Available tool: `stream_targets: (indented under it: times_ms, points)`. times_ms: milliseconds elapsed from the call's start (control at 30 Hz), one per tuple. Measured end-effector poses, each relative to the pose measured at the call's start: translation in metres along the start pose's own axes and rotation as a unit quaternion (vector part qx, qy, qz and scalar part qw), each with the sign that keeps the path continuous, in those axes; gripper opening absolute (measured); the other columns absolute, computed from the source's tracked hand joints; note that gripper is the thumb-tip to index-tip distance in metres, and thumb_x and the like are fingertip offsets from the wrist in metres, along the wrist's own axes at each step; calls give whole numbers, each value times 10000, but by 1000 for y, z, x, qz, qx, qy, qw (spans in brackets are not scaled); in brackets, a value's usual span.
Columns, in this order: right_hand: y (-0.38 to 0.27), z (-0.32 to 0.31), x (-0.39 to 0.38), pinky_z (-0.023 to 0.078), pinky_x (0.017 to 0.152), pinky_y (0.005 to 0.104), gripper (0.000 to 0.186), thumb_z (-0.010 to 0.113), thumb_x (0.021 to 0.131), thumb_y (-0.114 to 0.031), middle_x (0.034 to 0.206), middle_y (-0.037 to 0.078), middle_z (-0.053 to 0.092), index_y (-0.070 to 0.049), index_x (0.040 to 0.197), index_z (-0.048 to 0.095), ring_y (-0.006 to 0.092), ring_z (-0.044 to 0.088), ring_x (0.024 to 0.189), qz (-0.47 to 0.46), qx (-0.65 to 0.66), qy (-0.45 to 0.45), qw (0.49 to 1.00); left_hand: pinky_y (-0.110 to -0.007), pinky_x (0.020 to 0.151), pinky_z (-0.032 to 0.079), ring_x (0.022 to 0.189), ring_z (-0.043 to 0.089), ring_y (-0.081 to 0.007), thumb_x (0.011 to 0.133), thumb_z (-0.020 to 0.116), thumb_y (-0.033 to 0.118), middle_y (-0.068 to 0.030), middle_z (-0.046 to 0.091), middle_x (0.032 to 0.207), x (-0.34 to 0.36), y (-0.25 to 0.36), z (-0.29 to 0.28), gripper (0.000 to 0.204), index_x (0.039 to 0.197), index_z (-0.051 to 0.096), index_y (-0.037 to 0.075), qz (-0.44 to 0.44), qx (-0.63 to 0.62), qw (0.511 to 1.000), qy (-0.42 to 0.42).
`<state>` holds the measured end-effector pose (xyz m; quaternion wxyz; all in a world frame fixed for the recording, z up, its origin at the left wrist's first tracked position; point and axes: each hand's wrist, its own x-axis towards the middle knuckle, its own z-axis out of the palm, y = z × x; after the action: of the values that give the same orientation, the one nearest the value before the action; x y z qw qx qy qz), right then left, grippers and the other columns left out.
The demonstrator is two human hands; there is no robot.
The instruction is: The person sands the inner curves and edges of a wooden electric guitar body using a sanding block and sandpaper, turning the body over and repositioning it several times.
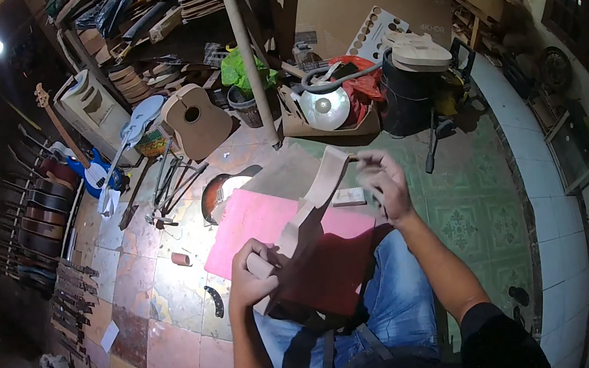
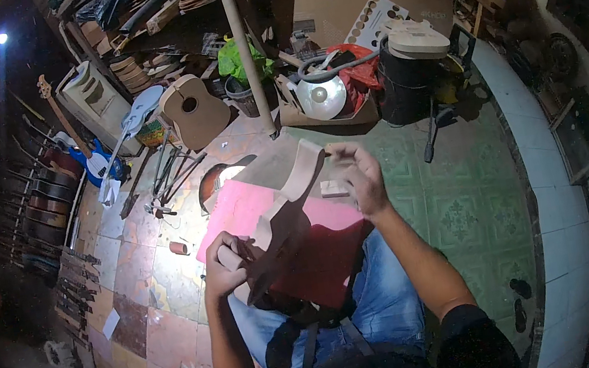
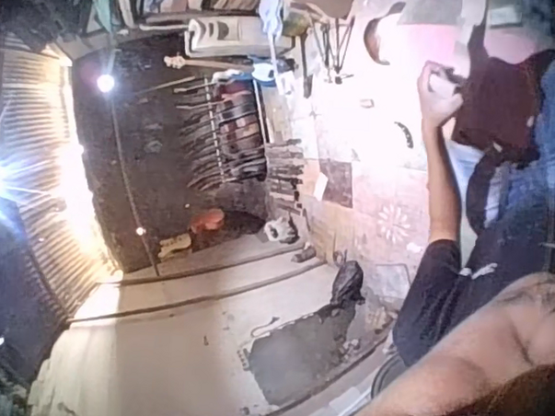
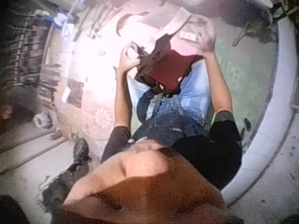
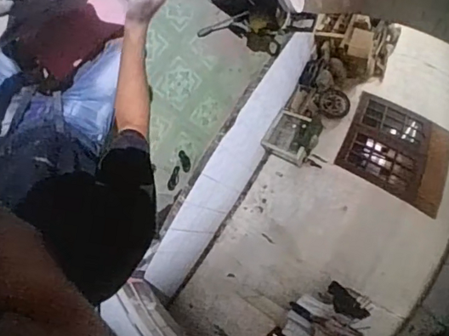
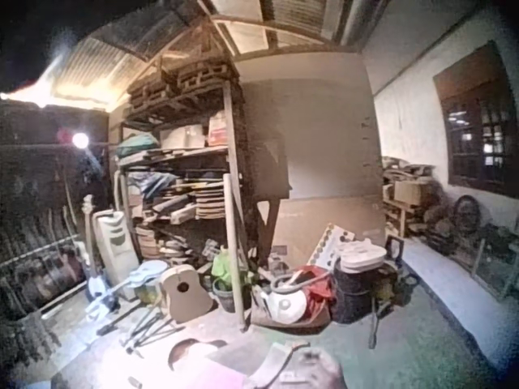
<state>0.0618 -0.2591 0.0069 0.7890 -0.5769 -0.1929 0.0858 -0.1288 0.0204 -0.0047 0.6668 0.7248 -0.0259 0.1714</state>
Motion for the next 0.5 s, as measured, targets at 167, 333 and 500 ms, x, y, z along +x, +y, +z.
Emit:
stream_targets:
  times_ms: [167,333,500]
  points:
    - [-2,-3,10,465,948,294,588,641,892,-171,1257,123,608,-3,1433,481,174,584,1092,-66,-178,-52,980,-367,907,518,801,593,-150,585,728,62,-27,609,812,12,6,-25,329,820,499,86,-51,25,988,-143]
    - [-2,-4,-13,475,954,334,515,723,894,-239,1161,149,639,-38,1330,536,193,593,1085,-36,-223,-62,972,-329,838,496,881,614,-167,591,840,104,-47,640,887,13,-11,-23,420,902,561,65,-16,-99,994,-45]
    - [-21,18,-53,515,850,365,474,777,854,-273,1034,147,653,-38,1204,561,232,639,944,-40,-294,-70,952,-369,1049,432,1237,526,-261,906,710,202,-193,494,1395,26,-29,6,701,1480,373,-20,-12,50,956,290]
